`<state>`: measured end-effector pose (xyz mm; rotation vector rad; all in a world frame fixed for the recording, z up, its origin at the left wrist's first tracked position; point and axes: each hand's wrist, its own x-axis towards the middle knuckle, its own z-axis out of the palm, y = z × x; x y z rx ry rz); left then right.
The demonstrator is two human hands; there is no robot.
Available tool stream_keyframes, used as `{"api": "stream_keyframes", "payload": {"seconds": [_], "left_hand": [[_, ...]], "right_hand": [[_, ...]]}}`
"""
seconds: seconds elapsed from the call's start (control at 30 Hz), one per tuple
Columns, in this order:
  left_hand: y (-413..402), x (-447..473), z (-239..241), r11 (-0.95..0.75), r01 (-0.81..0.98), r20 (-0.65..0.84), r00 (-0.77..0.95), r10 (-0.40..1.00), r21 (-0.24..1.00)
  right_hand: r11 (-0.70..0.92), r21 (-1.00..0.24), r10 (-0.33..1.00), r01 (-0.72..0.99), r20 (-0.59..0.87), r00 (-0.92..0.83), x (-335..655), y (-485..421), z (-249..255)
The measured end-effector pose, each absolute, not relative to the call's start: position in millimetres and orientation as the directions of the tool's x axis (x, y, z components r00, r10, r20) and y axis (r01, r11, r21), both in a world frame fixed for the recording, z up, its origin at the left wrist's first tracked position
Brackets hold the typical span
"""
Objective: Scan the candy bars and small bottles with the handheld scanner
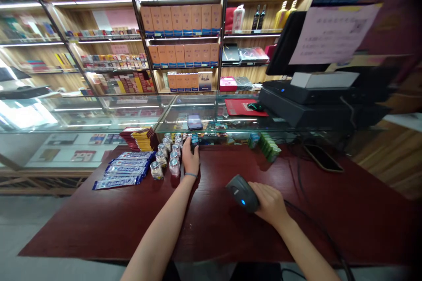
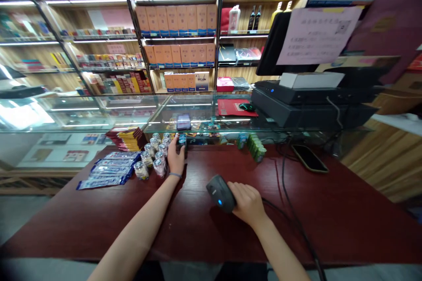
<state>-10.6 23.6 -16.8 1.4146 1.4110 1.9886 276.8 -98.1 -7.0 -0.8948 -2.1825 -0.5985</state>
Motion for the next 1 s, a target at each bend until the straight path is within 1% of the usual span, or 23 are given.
{"api": "stream_keyframes", "payload": {"seconds": [0.07,0.13,0.2,0.27,0.37,0.47,0.6,0.73,0.87,1.0], "left_hand": [[15.4,-1.6,-5.9,-0.492,0.33,0.592,-0.453,0.666,0.806],[11.3,11.8,3.3,-0.511,0.346,0.617,-0.433,0.657,0.787],[12.4,30.3,10.6,-0.535,0.313,0.619,-0.369,0.693,0.785],[18.5,53.1,15.3,-0.569,0.252,0.622,-0.263,0.738,0.782],[34.2,91.7,15.5,-0.599,0.182,0.621,-0.105,0.776,0.779],[54.2,130.0,6.8,-0.58,0.154,0.59,-0.027,0.807,0.8],[81.1,173.2,-10.7,-0.527,0.115,0.53,0.011,0.848,0.842],[100.8,202.0,-24.8,-0.474,0.099,0.475,0.014,0.88,0.875],[112.1,215.6,-32.2,-0.452,0.098,0.453,0.021,0.891,0.886],[118.0,221.7,-34.3,-0.459,0.098,0.461,0.002,0.888,0.883]], "right_hand": [[0.599,0.121,0.483,0.791,0.734,-0.478,283.4,-94.4,-7.8],[0.525,0.057,0.578,0.849,0.708,-0.405,292.2,-90.7,-7.5],[0.447,-0.011,0.656,0.894,0.684,-0.319,302.2,-87.9,-5.5],[0.384,-0.054,0.683,0.922,0.688,-0.244,312.5,-86.5,-1.7],[0.309,-0.081,0.664,0.948,0.732,-0.154,326.6,-86.0,4.7],[0.227,-0.095,0.656,0.969,0.751,-0.08,338.5,-85.9,8.9],[0.143,-0.113,0.655,0.983,0.756,-0.008,349.3,-84.4,10.3],[0.076,-0.158,0.629,0.985,0.773,0.076,354.6,-82.1,9.7],[0.056,-0.194,0.608,0.979,0.785,0.121,357.0,-80.8,9.1],[0.052,-0.197,0.624,0.979,0.772,0.123,356.3,-81.0,9.8]]}}
